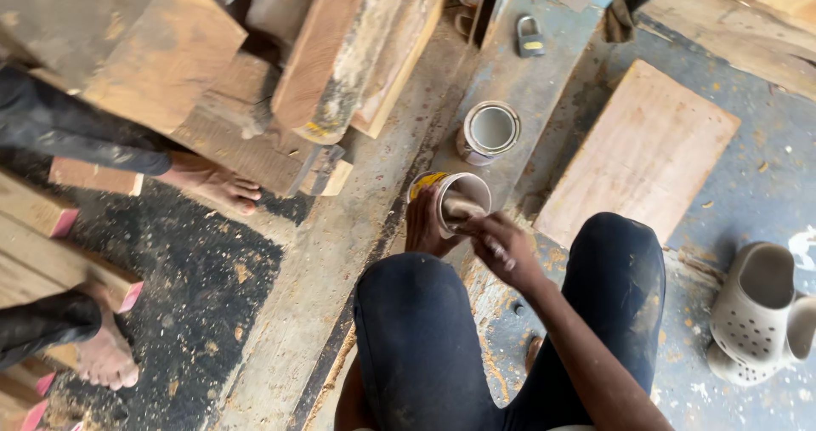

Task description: The person applies a white substance to a wooden board using a brush, dipping the brush into a can multiple times. The person spreads the substance across the surface of the board while sitting on a concrete floor near scrap wood and nails.

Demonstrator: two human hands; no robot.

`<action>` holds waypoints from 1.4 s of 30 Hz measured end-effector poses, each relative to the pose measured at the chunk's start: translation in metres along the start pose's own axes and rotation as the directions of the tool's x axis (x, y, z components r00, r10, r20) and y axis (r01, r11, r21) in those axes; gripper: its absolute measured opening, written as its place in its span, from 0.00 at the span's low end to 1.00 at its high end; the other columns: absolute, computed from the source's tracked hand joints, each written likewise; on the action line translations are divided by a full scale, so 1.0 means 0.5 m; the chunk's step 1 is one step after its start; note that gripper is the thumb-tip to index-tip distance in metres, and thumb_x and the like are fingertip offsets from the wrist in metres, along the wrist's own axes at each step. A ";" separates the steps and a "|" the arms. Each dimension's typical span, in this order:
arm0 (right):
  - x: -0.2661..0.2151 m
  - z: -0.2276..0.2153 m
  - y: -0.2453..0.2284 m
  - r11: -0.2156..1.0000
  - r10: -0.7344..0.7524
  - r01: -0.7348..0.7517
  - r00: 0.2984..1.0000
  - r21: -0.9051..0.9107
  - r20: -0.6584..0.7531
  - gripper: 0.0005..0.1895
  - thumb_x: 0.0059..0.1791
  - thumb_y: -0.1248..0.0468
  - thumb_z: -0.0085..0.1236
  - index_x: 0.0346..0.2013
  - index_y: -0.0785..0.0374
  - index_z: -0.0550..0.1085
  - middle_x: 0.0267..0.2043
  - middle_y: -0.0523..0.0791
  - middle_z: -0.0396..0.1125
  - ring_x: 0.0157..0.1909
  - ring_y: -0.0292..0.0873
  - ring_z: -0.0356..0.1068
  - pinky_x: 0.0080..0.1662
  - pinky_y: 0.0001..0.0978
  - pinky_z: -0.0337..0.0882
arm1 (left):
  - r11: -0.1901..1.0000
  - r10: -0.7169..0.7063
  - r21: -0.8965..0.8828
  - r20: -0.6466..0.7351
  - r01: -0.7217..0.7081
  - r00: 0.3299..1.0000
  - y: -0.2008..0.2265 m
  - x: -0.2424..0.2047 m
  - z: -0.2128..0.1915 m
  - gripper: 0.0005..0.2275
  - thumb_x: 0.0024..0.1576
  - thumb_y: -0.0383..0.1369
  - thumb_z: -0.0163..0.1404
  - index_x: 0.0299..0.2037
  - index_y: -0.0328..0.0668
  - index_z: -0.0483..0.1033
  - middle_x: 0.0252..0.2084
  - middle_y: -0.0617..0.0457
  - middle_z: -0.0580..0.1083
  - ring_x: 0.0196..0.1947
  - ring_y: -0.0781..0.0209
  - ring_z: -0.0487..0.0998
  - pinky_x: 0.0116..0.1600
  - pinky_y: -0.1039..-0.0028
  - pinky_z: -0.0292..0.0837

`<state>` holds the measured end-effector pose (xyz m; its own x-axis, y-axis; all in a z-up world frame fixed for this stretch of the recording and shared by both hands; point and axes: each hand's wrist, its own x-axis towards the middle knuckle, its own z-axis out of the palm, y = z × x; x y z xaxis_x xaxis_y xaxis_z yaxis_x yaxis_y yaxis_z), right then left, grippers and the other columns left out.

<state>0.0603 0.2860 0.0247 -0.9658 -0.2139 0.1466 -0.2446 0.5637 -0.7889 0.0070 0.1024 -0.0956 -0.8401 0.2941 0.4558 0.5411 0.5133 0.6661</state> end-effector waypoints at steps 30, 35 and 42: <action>0.037 -0.083 0.075 0.639 0.576 -0.338 0.805 0.691 -0.139 0.18 0.54 0.66 0.52 0.54 0.77 0.70 0.46 0.58 0.74 0.42 0.50 0.79 0.40 0.40 0.83 | 0.995 -0.050 -0.077 0.236 0.070 0.970 -0.005 0.028 -0.068 0.49 0.47 0.48 0.64 0.73 0.36 0.46 0.74 0.37 0.55 0.76 0.39 0.52 0.79 0.50 0.45; 0.031 -0.096 0.097 0.403 0.654 -0.254 0.752 0.879 -0.083 0.17 0.55 0.65 0.49 0.55 0.75 0.68 0.44 0.55 0.71 0.40 0.48 0.77 0.42 0.38 0.83 | 0.993 -0.055 -0.091 0.238 0.078 0.970 -0.017 0.049 -0.066 0.48 0.48 0.48 0.64 0.73 0.36 0.47 0.74 0.36 0.55 0.76 0.38 0.52 0.78 0.49 0.45; 0.079 -0.081 0.155 0.252 0.701 -0.344 0.709 0.904 0.074 0.18 0.57 0.63 0.47 0.57 0.75 0.68 0.40 0.59 0.71 0.35 0.51 0.75 0.37 0.37 0.81 | 0.987 -0.109 -0.096 0.216 0.132 0.970 -0.038 0.057 -0.065 0.47 0.49 0.47 0.63 0.73 0.35 0.47 0.74 0.35 0.55 0.75 0.38 0.52 0.77 0.47 0.45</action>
<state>-0.0005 0.3535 -0.0063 -0.8499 0.1845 -0.4937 0.3485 -0.5058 -0.7891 -0.0261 0.0747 -0.0762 -0.8823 0.4039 0.2418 0.4263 0.4677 0.7743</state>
